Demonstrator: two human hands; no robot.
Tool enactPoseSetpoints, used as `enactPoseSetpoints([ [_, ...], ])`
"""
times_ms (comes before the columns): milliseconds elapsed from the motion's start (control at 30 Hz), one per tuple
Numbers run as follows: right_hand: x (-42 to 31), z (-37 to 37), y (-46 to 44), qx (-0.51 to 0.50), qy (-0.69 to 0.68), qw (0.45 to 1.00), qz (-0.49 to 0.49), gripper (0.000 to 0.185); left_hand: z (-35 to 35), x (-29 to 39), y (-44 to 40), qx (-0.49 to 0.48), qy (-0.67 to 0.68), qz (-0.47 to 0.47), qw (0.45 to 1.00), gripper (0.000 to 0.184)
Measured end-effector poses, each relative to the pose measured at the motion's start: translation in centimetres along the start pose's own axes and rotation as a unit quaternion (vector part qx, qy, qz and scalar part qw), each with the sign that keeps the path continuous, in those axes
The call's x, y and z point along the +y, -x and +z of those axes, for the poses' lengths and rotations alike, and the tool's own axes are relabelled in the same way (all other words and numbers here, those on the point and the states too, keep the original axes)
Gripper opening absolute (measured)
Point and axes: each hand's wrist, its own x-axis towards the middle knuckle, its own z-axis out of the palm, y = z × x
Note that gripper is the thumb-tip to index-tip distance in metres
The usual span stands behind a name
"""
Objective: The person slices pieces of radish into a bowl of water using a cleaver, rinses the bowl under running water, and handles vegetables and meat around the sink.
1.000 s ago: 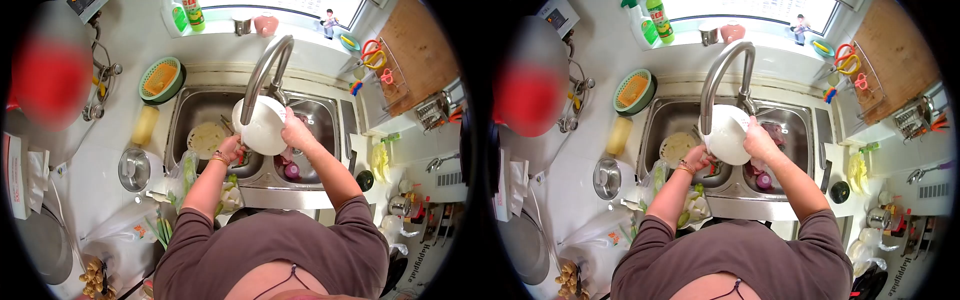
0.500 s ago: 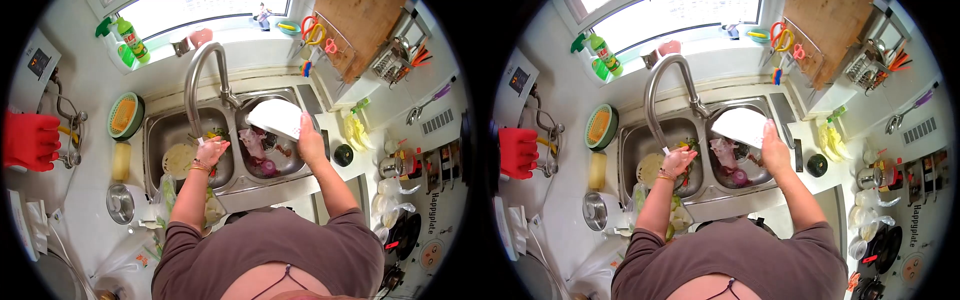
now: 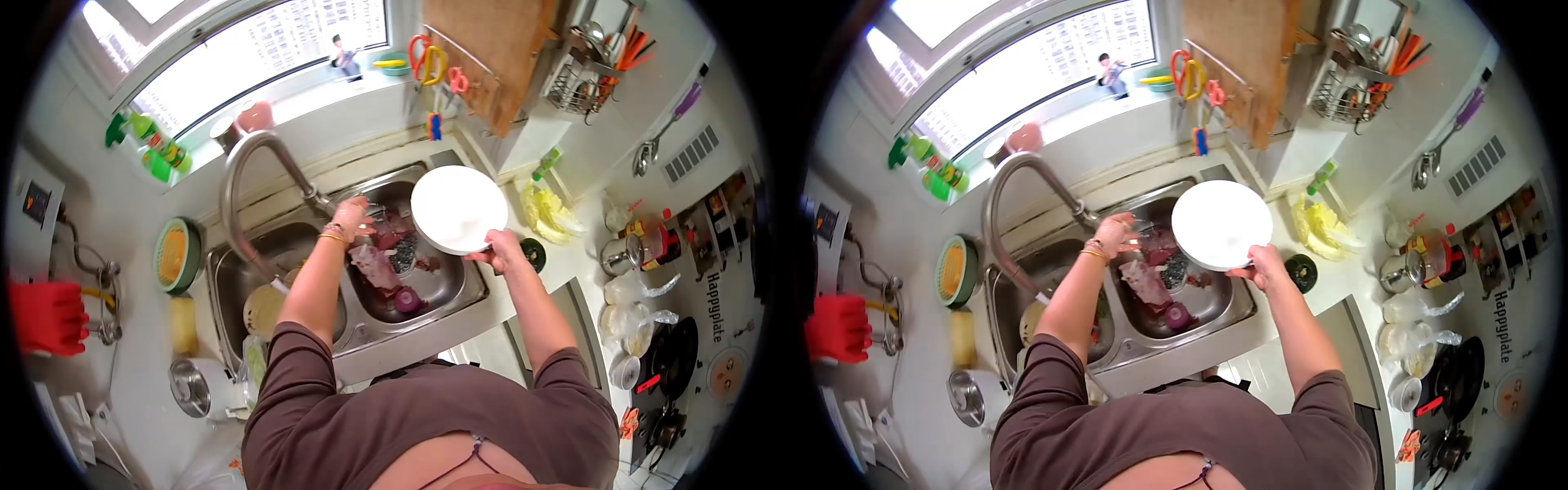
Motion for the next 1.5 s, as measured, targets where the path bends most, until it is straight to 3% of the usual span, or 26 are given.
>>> enactPoseSetpoints([
  [100, -0.8, -0.1, -2.2, -0.02, -0.058, 0.997, 0.054, 0.057, -0.6, 0.9, -2.0, -0.001, 0.003, -0.01, 1.0, 0.041],
  [233, -2.1, -0.1, -5.5, -0.005, -0.077, 0.996, 0.035, 0.052, 0.1, 2.2, -0.6, 0.028, 0.017, 0.062, 0.997, 0.037],
  [567, -3.5, -1.3, -9.7, 0.006, -0.084, 0.996, 0.027, 0.047, 1.7, 2.6, -1.1, 0.033, 0.053, 0.035, 0.997, 0.047],
  [700, -3.1, -2.0, -10.9, 0.014, -0.097, 0.995, 0.023, 0.045, 5.9, 3.7, -0.4, 0.0, 0.073, 0.13, 0.989, 0.047],
  [933, -3.0, -2.2, -10.5, 0.02, -0.122, 0.991, 0.044, 0.043, 16.1, 6.7, -1.5, -0.059, 0.058, 0.149, 0.985, 0.037],
  [1033, -2.7, -3.0, -11.1, -0.004, -0.122, 0.991, 0.048, 0.043, 18.9, 5.6, -5.1, -0.074, -0.035, 0.131, 0.988, 0.042],
  [1133, -2.9, -3.2, -10.7, -0.006, -0.119, 0.992, 0.041, 0.047, 21.3, 5.7, -5.0, -0.068, -0.021, 0.068, 0.995, 0.047],
  [1200, -3.4, -3.4, -9.6, -0.007, -0.093, 0.995, 0.032, 0.048, 21.8, 6.2, -3.3, -0.039, -0.129, 0.093, 0.987, 0.048],
  [1233, -3.6, -3.5, -9.2, -0.008, -0.079, 0.996, 0.028, 0.049, 21.8, 6.3, -2.8, -0.024, -0.182, 0.105, 0.977, 0.049],
  [1300, -3.4, -4.4, -8.7, -0.004, -0.05, 0.999, 0.008, 0.053, 19.7, 3.7, -5.7, -0.028, -0.243, 0.225, 0.943, 0.046],
  [1367, -3.1, -5.0, -7.1, 0.025, -0.014, 0.999, -0.022, 0.058, 18.0, 3.9, -2.5, 0.003, -0.121, 0.23, 0.966, 0.043],
  [1433, -1.7, -6.3, -6.2, 0.024, 0.029, 0.998, -0.055, 0.063, 13.6, 2.7, 0.1, -0.032, -0.158, 0.341, 0.926, 0.041],
  [1500, 1.0, -7.7, -6.6, 0.047, 0.074, 0.991, -0.1, 0.048, 8.9, 3.3, 6.2, -0.062, -0.219, 0.336, 0.914, 0.041],
])
